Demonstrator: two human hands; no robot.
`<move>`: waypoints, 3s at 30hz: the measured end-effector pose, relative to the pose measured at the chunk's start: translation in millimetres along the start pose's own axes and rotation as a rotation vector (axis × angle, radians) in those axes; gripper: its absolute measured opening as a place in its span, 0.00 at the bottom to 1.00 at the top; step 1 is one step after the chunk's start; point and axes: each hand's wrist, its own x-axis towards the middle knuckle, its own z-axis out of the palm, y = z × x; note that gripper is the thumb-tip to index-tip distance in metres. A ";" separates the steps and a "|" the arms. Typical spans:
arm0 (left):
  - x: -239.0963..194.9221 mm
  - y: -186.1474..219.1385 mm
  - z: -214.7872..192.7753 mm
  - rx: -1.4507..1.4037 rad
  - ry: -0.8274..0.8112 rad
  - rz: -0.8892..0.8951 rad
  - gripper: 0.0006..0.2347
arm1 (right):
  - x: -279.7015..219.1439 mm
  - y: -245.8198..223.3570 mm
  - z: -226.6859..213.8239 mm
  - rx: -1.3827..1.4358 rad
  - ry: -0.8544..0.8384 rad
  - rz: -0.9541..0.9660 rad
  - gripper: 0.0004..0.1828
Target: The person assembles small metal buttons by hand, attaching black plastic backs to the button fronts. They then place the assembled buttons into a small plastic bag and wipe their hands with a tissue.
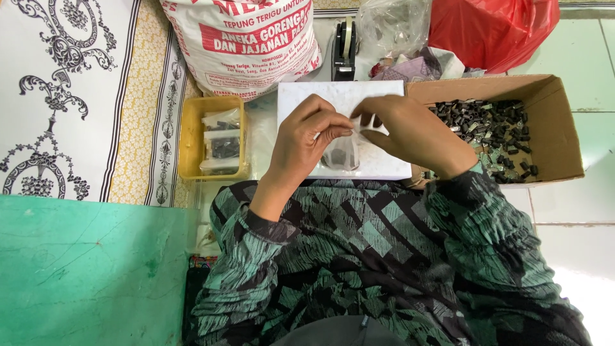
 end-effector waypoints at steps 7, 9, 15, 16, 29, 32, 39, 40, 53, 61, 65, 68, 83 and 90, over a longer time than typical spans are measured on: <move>-2.8 1.2 -11.0 -0.001 0.020 0.005 0.04 | 11.7 10.1 -2.5 0.293 0.139 0.059 0.08; -2.8 -3.4 -5.9 0.012 0.026 0.004 0.02 | 29.3 56.7 30.0 0.326 0.219 0.071 0.12; -1.2 -6.5 1.8 0.012 0.044 -0.028 0.02 | 57.9 114.2 118.7 0.082 0.194 0.010 0.20; -0.8 -8.3 2.1 0.010 0.045 -0.024 0.02 | 58.3 111.3 122.2 0.079 0.196 0.010 0.20; 3.7 -8.9 6.0 -0.048 0.040 -0.028 0.03 | 41.9 131.0 118.1 -0.037 0.021 0.067 0.21; -0.3 -6.1 4.7 -0.046 0.033 -0.039 0.03 | 39.3 124.4 124.8 -0.052 -0.018 0.070 0.21; -3.1 -0.1 -3.9 -0.003 0.010 -0.059 0.03 | 35.7 127.0 124.2 -0.088 -0.095 0.086 0.22; -2.9 -0.1 -4.2 -0.003 0.008 -0.052 0.03 | 35.2 126.1 123.8 -0.090 -0.088 0.085 0.22; -1.9 8.1 3.1 0.002 -0.021 -0.045 0.02 | 35.3 154.8 141.5 -0.186 -0.185 0.130 0.23; -2.3 7.6 -1.5 0.017 -0.003 -0.051 0.02 | 38.3 183.9 160.5 -0.026 -0.016 0.264 0.18; -1.5 4.8 -1.0 0.018 -0.004 -0.038 0.03 | 14.4 172.6 121.0 0.135 0.184 0.275 0.15; 0.0 5.8 1.9 0.001 -0.005 -0.042 0.02 | -1.8 120.6 67.5 0.436 0.495 0.216 0.15; 1.0 5.4 6.0 -0.031 0.004 0.010 0.02 | -8.6 -18.2 -11.8 0.061 0.125 -0.034 0.07; 6.4 6.5 -1.5 0.066 -0.060 0.058 0.03 | -11.3 -15.2 -31.7 -0.339 -0.045 -0.289 0.14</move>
